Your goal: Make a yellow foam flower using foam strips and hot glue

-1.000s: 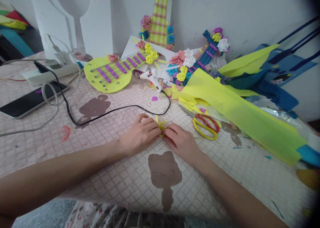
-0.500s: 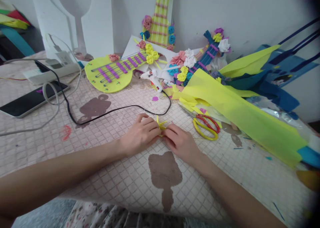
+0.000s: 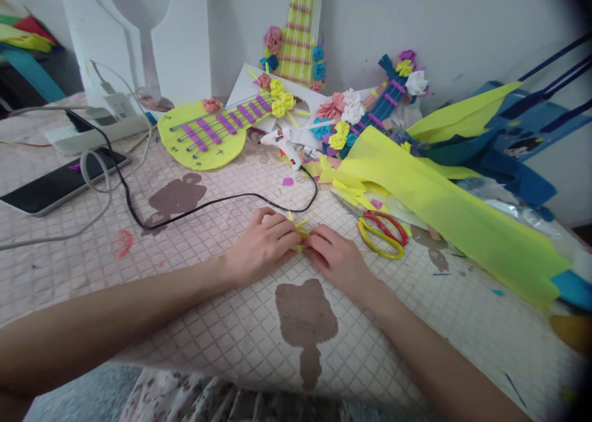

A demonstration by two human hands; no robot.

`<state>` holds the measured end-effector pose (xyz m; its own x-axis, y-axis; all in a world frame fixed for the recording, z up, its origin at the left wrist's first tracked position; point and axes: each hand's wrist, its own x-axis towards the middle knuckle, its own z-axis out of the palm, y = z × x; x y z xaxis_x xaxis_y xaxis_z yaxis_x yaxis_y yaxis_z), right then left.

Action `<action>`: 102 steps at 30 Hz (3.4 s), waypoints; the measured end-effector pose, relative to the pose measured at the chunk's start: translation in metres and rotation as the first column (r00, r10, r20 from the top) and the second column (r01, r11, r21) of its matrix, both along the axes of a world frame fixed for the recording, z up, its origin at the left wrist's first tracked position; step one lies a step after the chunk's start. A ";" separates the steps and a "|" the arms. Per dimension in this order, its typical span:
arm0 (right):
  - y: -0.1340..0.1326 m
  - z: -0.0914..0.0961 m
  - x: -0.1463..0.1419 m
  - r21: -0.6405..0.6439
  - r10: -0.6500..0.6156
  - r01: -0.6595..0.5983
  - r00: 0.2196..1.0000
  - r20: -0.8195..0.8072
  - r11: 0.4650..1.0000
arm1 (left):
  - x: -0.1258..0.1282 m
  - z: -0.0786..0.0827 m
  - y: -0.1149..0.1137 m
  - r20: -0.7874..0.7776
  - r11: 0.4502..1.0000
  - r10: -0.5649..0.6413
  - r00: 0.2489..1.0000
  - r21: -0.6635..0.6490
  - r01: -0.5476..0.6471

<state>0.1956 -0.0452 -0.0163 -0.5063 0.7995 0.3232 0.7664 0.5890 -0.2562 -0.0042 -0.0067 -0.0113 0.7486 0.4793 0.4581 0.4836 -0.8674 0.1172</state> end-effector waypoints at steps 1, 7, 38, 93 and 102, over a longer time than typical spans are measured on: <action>0.000 0.000 0.000 0.003 0.000 0.000 1.000 0.004 1.000 | 0.001 0.000 0.000 -0.003 1.000 0.005 1.000 0.011 -0.005; 0.002 -0.003 0.000 0.046 -0.002 0.000 0.999 0.035 0.999 | 0.002 -0.001 0.000 -0.004 0.999 0.010 1.000 0.050 -0.009; 0.004 -0.006 -0.001 0.102 0.023 -0.029 0.998 0.059 0.994 | 0.000 -0.002 0.001 -0.007 1.000 0.010 1.000 0.013 -0.010; 0.005 -0.007 -0.007 0.199 -0.021 0.016 1.000 0.023 0.980 | -0.003 -0.004 0.006 0.020 0.996 0.038 0.999 -0.083 -0.036; 0.005 -0.008 -0.007 0.173 -0.027 0.022 0.999 0.028 0.985 | -0.003 -0.002 0.004 0.046 0.997 0.023 0.999 -0.080 -0.019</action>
